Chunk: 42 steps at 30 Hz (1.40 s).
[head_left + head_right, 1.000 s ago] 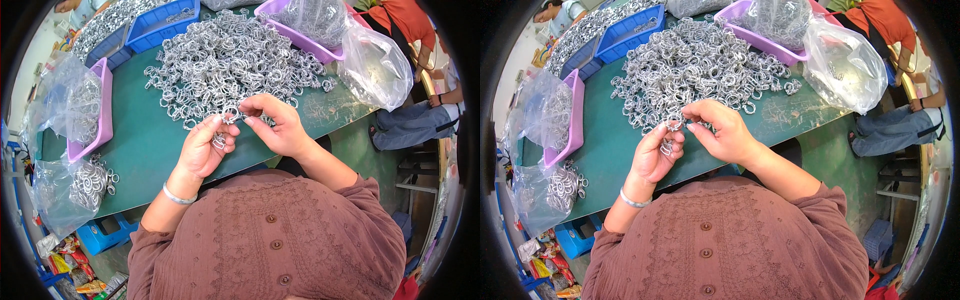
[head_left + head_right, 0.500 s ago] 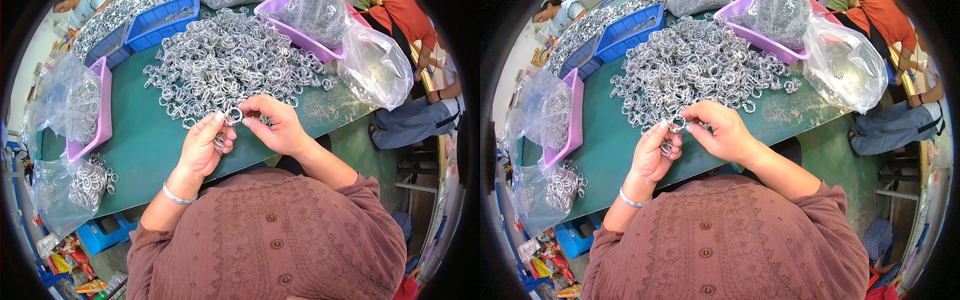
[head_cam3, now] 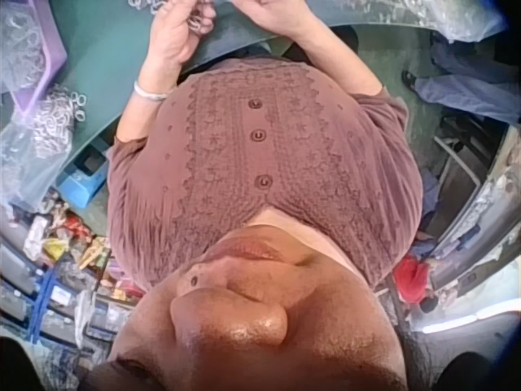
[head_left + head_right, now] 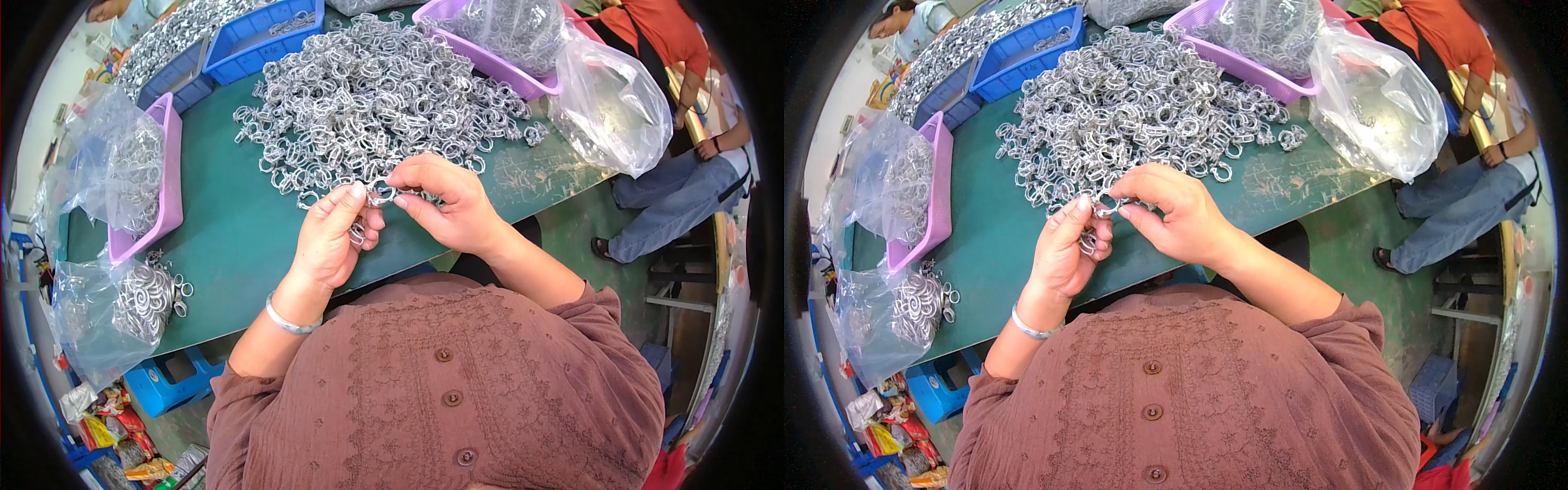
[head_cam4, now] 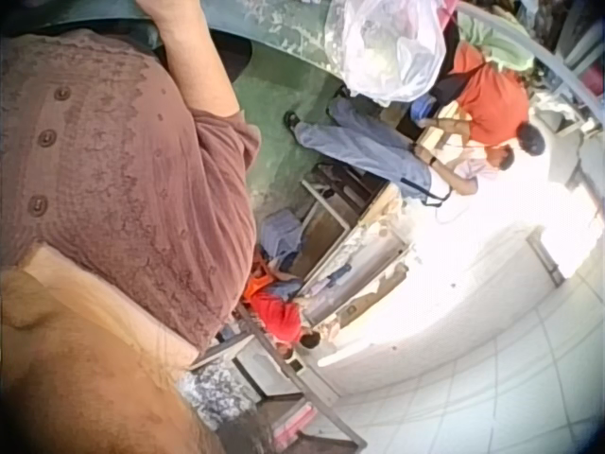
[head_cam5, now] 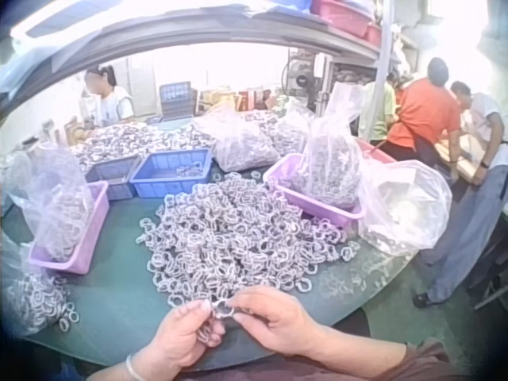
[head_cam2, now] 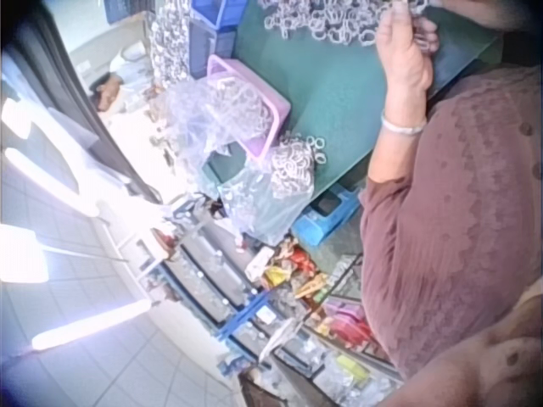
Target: The person picks up metal ring clips from a pile on the table and interlocks them together by hand.
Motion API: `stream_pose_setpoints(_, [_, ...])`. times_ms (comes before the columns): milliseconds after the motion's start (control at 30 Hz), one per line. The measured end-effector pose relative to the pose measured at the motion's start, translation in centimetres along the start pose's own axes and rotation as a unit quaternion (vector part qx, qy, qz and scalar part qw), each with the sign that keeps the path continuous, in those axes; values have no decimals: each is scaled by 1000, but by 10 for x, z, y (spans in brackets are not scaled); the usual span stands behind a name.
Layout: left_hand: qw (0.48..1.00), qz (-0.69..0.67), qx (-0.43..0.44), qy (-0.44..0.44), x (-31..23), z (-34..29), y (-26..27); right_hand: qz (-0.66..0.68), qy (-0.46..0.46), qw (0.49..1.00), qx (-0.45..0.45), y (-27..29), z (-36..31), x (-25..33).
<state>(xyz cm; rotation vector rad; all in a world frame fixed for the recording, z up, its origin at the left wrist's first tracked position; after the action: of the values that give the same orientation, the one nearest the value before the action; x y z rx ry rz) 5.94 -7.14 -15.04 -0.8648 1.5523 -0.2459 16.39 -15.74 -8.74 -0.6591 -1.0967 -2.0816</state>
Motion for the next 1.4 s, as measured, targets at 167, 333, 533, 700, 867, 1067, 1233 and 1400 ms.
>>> stream_pose_setpoints(167, [999, -23, 27, -29, 1, -1, 2, 25, -37, 999, 15, -1, -2, 0])
stream_pose_setpoints(333, [998, -59, 9, -28, 0, -5, 12, -51, -30, 998, -36, 14, -5, -4])
stream_pose_setpoints(533, [987, -144, 58, -51, -4, -11, 16, -284, -10, 958, 51, 3, -14, -6])
stream_pose_setpoints(700, [963, -239, 124, -30, 2, -11, 15, -391, -35, 917, 68, -11, -12, -1])
stream_pose_setpoints(867, [956, -251, 149, -23, 4, -12, 14, -394, -52, 916, 50, -16, -15, -5])
stream_pose_setpoints(1067, [974, -222, 43, 17, 13, -16, 17, -299, -74, 951, 32, -14, -19, -12])
stream_pose_setpoints(1233, [997, -54, -23, 54, 18, -17, 22, -219, -65, 973, -37, -8, -16, -15])
stream_pose_setpoints(1400, [997, 45, -48, 45, 17, -15, 19, -179, -53, 981, -53, -7, -12, -15])
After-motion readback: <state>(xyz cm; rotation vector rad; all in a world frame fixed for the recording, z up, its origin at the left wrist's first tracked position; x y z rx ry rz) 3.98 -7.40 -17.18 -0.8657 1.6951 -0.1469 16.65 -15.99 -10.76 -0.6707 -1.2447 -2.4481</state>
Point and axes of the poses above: each hand's wrist, its own z-axis towards the middle knuckle, its own y-axis out of the back of the hand, x = y × z, the point moved 6 cm from there along z, towards the middle knuckle, and after that the axes turned 10 degrees about x, right-handed, at the moved point
